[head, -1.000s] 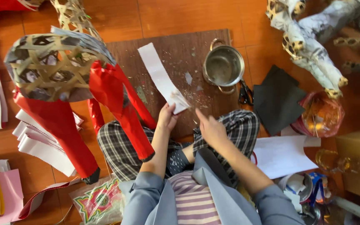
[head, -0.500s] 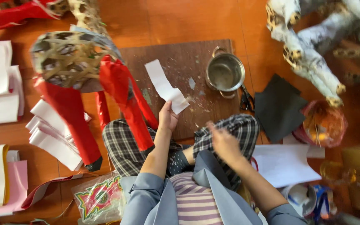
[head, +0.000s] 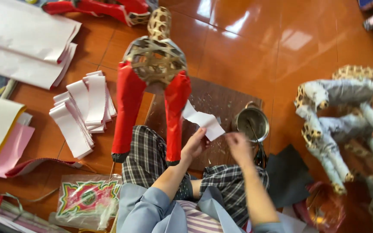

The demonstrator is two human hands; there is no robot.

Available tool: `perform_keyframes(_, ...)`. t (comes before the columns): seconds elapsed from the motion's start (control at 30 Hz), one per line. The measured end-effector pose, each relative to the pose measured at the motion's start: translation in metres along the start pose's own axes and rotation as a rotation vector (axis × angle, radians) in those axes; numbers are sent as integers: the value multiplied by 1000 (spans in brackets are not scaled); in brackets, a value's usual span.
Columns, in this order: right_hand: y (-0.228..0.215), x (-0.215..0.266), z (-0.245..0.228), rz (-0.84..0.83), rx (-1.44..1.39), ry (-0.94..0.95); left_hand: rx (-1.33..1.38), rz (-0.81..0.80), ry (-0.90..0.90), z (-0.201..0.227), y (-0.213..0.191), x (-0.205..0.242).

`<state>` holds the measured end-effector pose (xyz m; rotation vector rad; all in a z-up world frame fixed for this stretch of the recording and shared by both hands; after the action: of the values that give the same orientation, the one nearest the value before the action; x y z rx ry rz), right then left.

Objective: The person is applying strips of colored paper onto a giraffe-shaped frame using glue and a brush.

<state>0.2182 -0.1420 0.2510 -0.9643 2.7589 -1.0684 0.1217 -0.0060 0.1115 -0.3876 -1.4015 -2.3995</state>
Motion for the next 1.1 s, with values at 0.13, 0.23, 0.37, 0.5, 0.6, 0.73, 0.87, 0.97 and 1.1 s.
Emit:
perform_keyframes(0.13,77,-14,19,-120,-718,142,-14,-80,91,8,-12,16)
perform_keyframes(0.23,74,-8,-19,77,-1031,-21,97,-21,234,58,11,36)
perform_keyframes(0.37,51,0,-33,-111,-1132,-61,255,49,416,132,-1,62)
perform_keyframes(0.5,5,-1,-70,-76,-1097,-93,409,129,584,119,-94,13)
perform_keyframes(0.6,-10,-13,-83,-28,-1019,-76,280,219,756,146,-83,45)
perform_keyframes(0.73,-14,-31,-93,-38,-1044,-82,27,478,748,165,-41,95)
perform_keyframes(0.87,-12,-42,-98,-14,-1057,19,-372,653,938,194,16,149)
perform_keyframes(0.97,-6,-48,-101,-66,-1068,8,-602,729,1069,206,43,164)
perform_keyframes(1.1,1,-48,-123,-118,-1091,-72,-844,859,911,216,42,143)
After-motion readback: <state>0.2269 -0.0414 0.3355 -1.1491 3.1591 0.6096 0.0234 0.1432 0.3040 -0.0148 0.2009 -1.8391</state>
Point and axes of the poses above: each hand's wrist, its own x-axis away from the middle knuckle, its own y-axis out of the palm, z = x × y, the point moved 5 cm from there along -x, towards the middle knuckle, and after that the axes turned 12 degrees about -x, right-handed, at the moved point
